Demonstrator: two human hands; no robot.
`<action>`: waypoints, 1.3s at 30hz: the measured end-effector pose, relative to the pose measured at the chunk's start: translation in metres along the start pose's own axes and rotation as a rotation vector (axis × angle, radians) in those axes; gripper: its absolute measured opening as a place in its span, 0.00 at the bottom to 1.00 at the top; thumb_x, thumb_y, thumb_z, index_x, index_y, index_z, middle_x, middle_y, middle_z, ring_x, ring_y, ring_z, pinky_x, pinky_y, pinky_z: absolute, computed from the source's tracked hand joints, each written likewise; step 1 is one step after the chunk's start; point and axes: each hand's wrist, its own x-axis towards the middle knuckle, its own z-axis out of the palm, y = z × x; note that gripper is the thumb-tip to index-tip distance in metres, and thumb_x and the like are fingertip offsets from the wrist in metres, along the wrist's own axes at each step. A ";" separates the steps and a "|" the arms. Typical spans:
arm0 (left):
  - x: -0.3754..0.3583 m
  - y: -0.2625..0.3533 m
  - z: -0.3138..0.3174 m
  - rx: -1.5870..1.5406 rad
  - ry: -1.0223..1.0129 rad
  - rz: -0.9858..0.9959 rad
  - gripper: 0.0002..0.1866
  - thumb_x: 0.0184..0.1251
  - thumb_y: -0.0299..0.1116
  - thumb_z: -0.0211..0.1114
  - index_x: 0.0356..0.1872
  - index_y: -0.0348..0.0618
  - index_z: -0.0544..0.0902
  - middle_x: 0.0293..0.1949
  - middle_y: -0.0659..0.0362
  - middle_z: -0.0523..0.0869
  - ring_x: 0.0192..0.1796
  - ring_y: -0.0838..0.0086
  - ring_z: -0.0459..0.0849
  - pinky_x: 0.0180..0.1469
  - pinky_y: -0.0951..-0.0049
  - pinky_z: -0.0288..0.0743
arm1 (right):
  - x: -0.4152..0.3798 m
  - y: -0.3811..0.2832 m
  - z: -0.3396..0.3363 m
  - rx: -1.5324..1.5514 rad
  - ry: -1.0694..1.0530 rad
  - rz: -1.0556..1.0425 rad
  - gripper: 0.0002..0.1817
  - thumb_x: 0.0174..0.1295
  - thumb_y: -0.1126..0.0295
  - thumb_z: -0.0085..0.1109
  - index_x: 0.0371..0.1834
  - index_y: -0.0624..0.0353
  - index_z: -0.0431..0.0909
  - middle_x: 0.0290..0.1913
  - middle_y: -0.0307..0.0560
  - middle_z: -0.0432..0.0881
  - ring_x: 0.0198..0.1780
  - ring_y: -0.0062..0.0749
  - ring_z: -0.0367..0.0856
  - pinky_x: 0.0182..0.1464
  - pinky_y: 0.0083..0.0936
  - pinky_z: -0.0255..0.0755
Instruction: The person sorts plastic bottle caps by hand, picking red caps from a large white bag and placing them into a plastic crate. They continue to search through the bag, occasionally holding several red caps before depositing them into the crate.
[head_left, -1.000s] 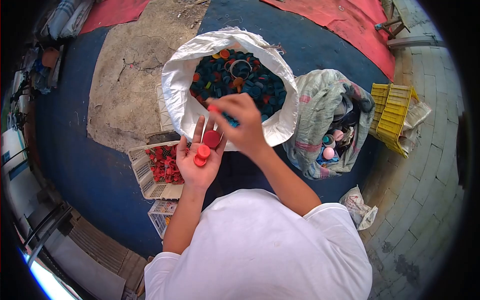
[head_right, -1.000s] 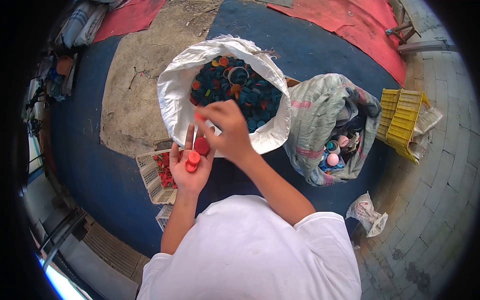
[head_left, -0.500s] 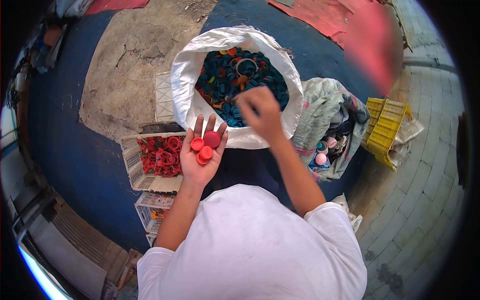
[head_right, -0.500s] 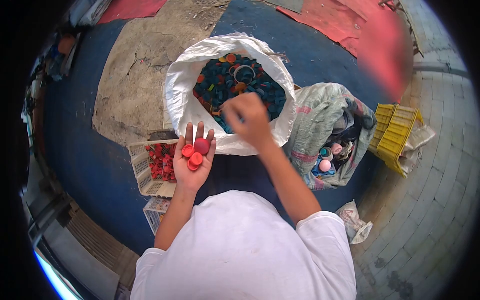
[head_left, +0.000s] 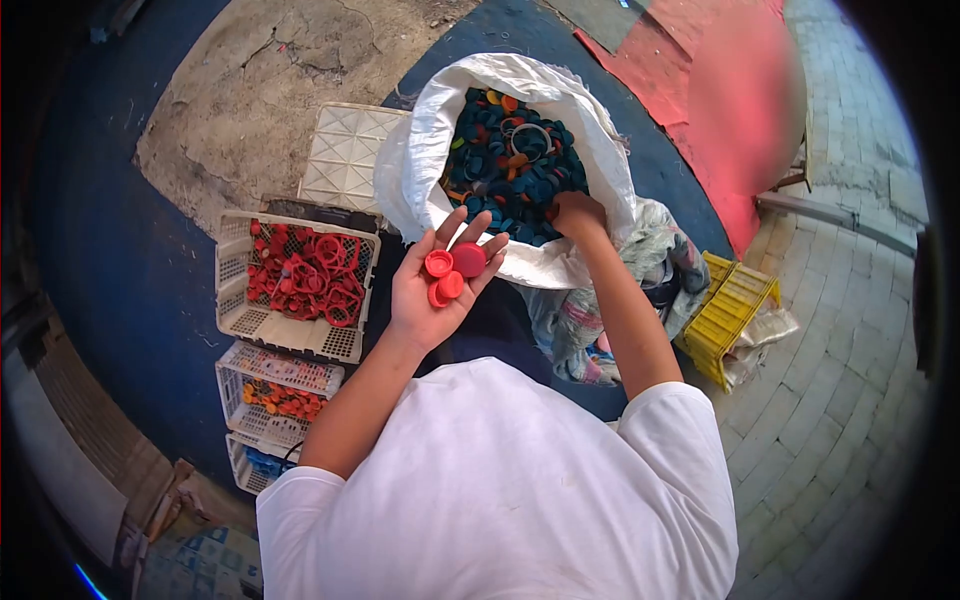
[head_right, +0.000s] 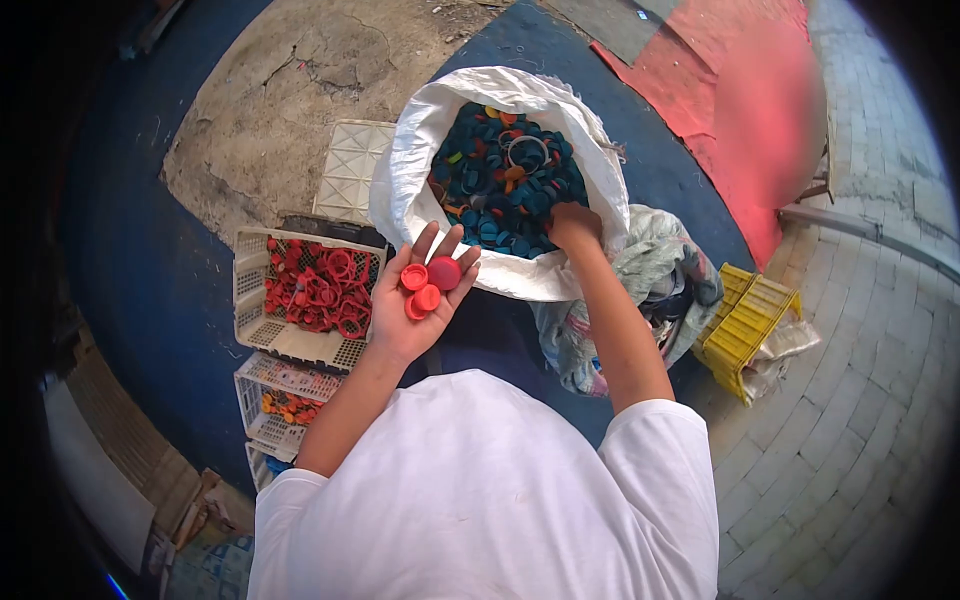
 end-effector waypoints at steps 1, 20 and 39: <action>-0.002 0.002 -0.001 -0.009 -0.007 0.005 0.22 0.85 0.44 0.48 0.69 0.43 0.74 0.72 0.48 0.74 0.74 0.47 0.70 0.77 0.49 0.68 | 0.000 0.000 0.001 -0.016 0.001 -0.002 0.13 0.61 0.55 0.67 0.45 0.45 0.90 0.49 0.44 0.91 0.54 0.45 0.88 0.54 0.41 0.82; 0.006 0.022 0.004 -0.018 -0.078 -0.016 0.23 0.84 0.41 0.46 0.70 0.42 0.74 0.75 0.48 0.70 0.78 0.47 0.64 0.79 0.47 0.62 | -0.068 -0.028 -0.038 0.868 0.553 -0.104 0.15 0.53 0.64 0.78 0.42 0.58 0.90 0.29 0.45 0.88 0.30 0.28 0.85 0.34 0.26 0.76; 0.039 0.022 0.029 -0.050 -0.120 -0.071 0.25 0.84 0.43 0.44 0.74 0.43 0.70 0.76 0.48 0.70 0.79 0.49 0.64 0.80 0.48 0.60 | -0.188 -0.090 -0.096 1.187 1.010 -0.208 0.13 0.53 0.77 0.79 0.42 0.59 0.88 0.26 0.35 0.79 0.25 0.14 0.76 0.28 0.15 0.68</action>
